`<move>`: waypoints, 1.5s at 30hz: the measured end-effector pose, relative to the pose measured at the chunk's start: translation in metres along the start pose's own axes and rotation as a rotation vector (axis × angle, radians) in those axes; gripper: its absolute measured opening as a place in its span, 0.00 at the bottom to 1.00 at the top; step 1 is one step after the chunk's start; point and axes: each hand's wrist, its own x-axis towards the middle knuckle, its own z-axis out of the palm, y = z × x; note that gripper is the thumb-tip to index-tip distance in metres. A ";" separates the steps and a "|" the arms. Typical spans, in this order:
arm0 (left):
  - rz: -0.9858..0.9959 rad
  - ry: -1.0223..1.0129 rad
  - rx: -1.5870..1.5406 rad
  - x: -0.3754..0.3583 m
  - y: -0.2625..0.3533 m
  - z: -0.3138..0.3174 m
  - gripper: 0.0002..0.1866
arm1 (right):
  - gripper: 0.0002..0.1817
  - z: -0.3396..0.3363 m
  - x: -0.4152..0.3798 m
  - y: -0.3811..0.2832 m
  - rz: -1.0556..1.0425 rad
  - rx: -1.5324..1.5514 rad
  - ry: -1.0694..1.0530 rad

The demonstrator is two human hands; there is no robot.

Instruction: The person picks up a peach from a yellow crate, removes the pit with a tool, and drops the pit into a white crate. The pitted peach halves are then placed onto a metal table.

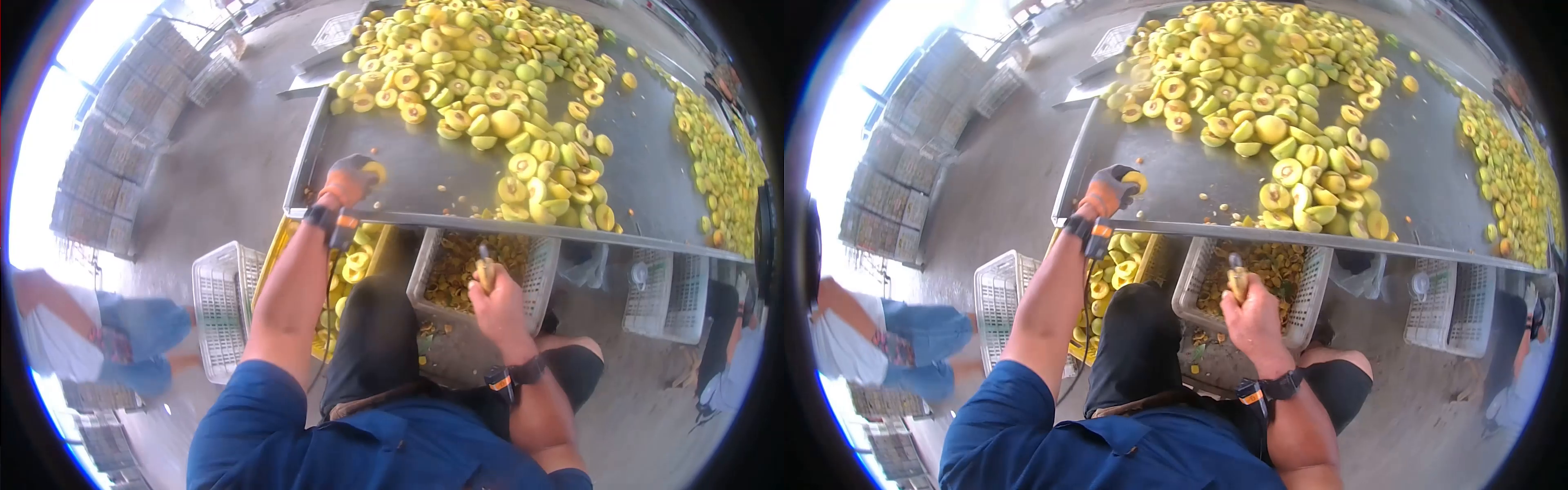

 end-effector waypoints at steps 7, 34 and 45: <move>0.102 -0.025 -0.431 -0.148 0.159 0.029 0.23 | 0.13 -0.003 -0.002 -0.024 -0.180 -0.015 -0.070; 0.206 0.203 -0.528 -0.197 0.168 0.123 0.13 | 0.07 -0.034 -0.030 -0.014 0.153 0.589 -0.632; 0.384 -0.025 -0.506 -0.197 0.183 0.103 0.20 | 0.04 -0.043 -0.036 -0.024 0.436 0.906 -0.883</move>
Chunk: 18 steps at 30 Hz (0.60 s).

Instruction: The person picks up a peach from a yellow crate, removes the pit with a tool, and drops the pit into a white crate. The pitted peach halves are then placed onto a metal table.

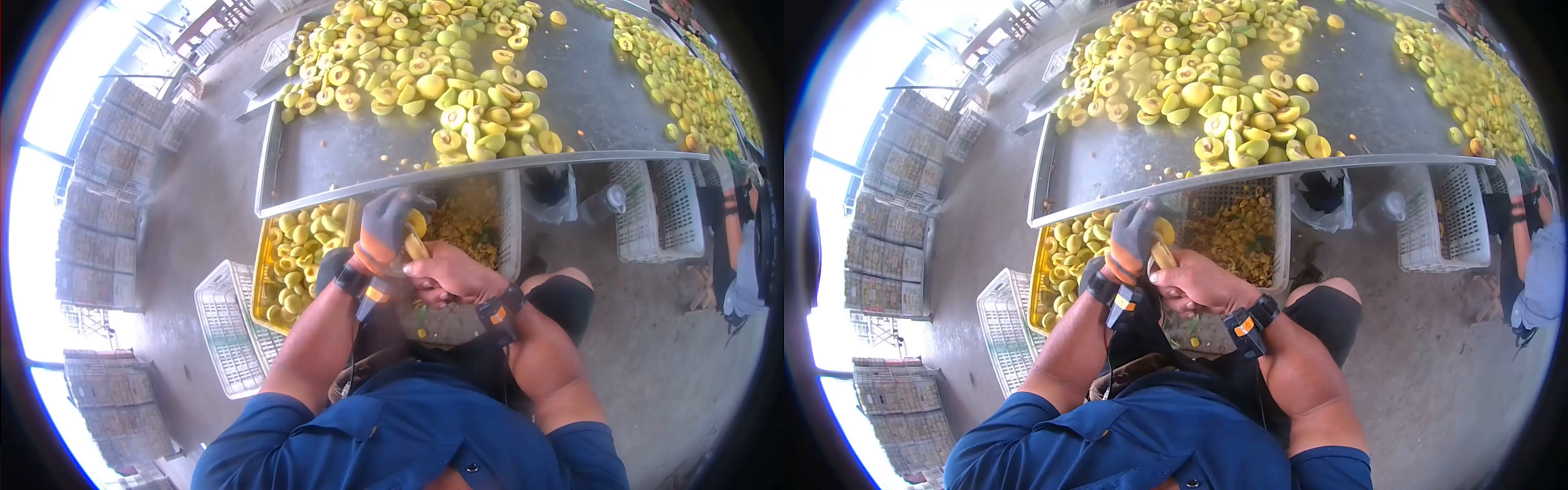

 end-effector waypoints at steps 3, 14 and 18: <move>-0.131 0.027 -0.083 0.002 0.013 -0.002 0.17 | 0.05 -0.004 -0.002 -0.003 -0.021 -0.008 -0.033; 0.224 0.213 0.587 -0.031 -0.077 -0.115 0.17 | 0.11 -0.044 0.026 0.032 -0.162 -0.608 0.560; -0.029 0.188 0.591 -0.093 -0.080 -0.190 0.21 | 0.14 -0.042 0.023 0.038 -0.062 -0.593 0.666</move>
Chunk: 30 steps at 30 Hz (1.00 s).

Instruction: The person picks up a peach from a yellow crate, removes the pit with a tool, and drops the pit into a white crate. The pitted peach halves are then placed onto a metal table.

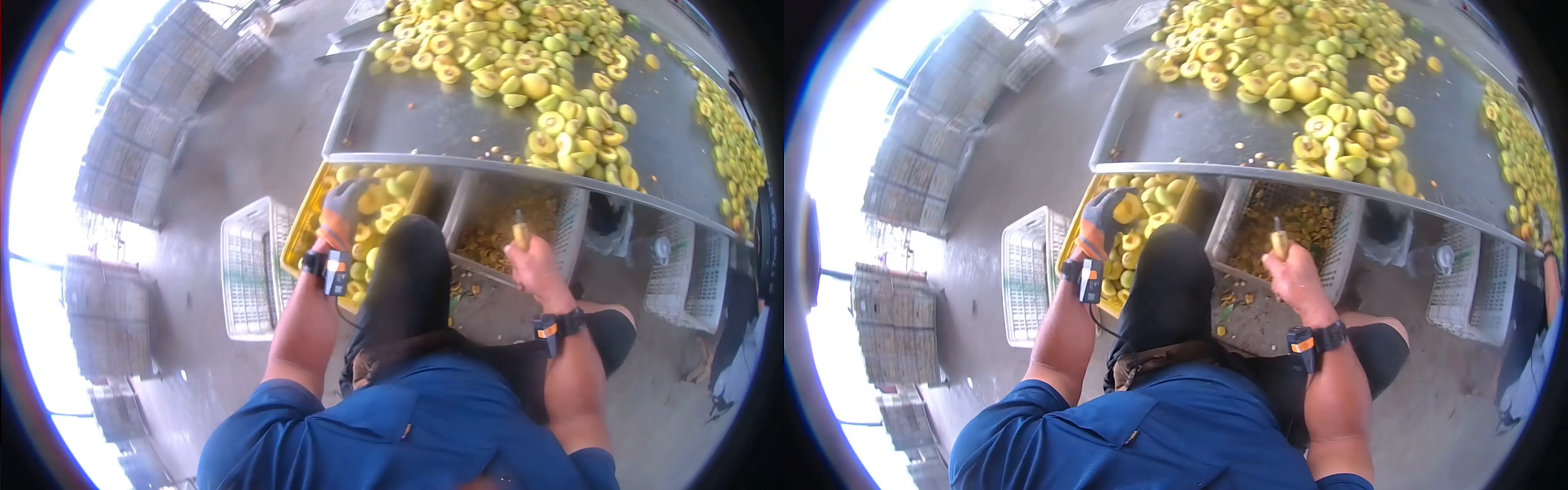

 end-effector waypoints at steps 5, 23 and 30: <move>-0.080 -0.116 0.183 -0.091 -0.141 -0.025 0.27 | 0.17 0.006 0.018 0.033 -0.184 -0.258 0.070; -0.581 0.294 -0.047 0.019 -0.089 -0.037 0.16 | 0.17 0.019 0.011 0.003 -0.222 -0.386 0.098; -0.171 0.205 -0.025 0.190 -0.012 0.058 0.15 | 0.17 0.012 0.005 -0.035 -0.202 -0.409 0.111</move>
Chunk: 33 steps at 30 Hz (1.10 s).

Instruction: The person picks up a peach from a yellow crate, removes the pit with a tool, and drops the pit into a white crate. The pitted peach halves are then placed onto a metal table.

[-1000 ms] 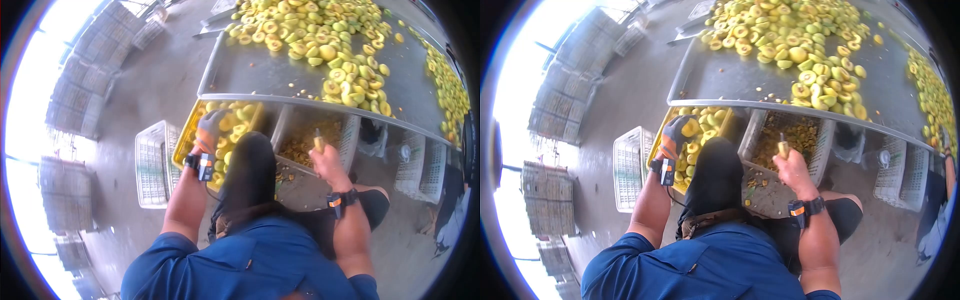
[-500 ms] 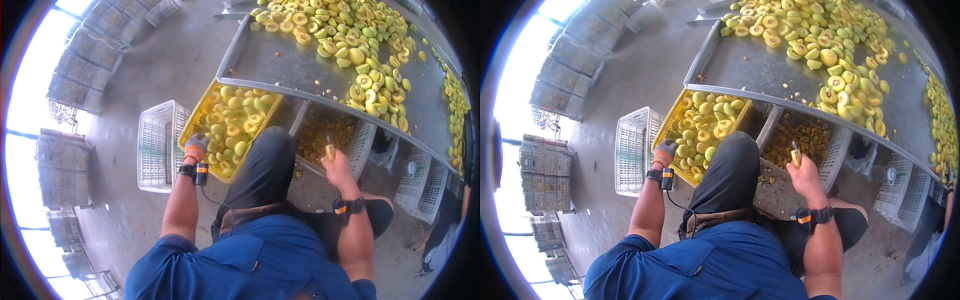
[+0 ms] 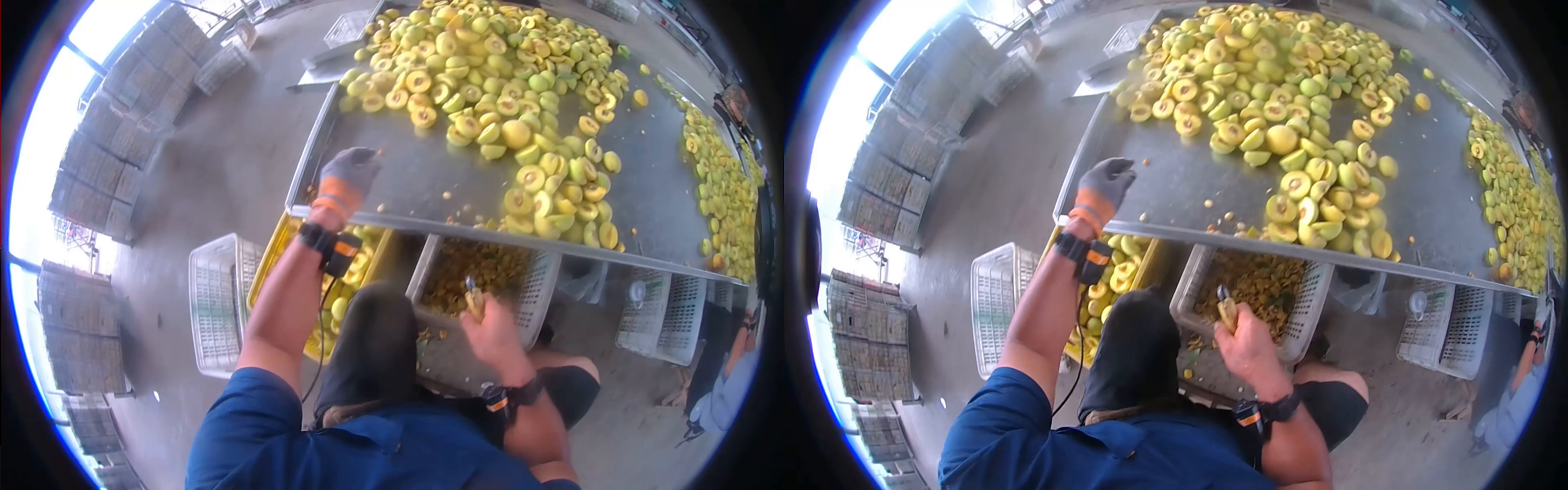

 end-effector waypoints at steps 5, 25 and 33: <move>-0.027 -0.078 0.288 0.118 -0.001 0.103 0.20 | 0.16 -0.008 0.005 -0.006 0.004 0.012 0.005; -0.335 -0.529 -0.847 -0.068 0.151 0.045 0.27 | 0.13 -0.020 0.002 -0.007 -0.127 0.259 0.195; -0.227 -0.419 -0.816 -0.168 0.183 0.056 0.19 | 0.12 -0.025 -0.019 0.002 -0.213 0.148 0.303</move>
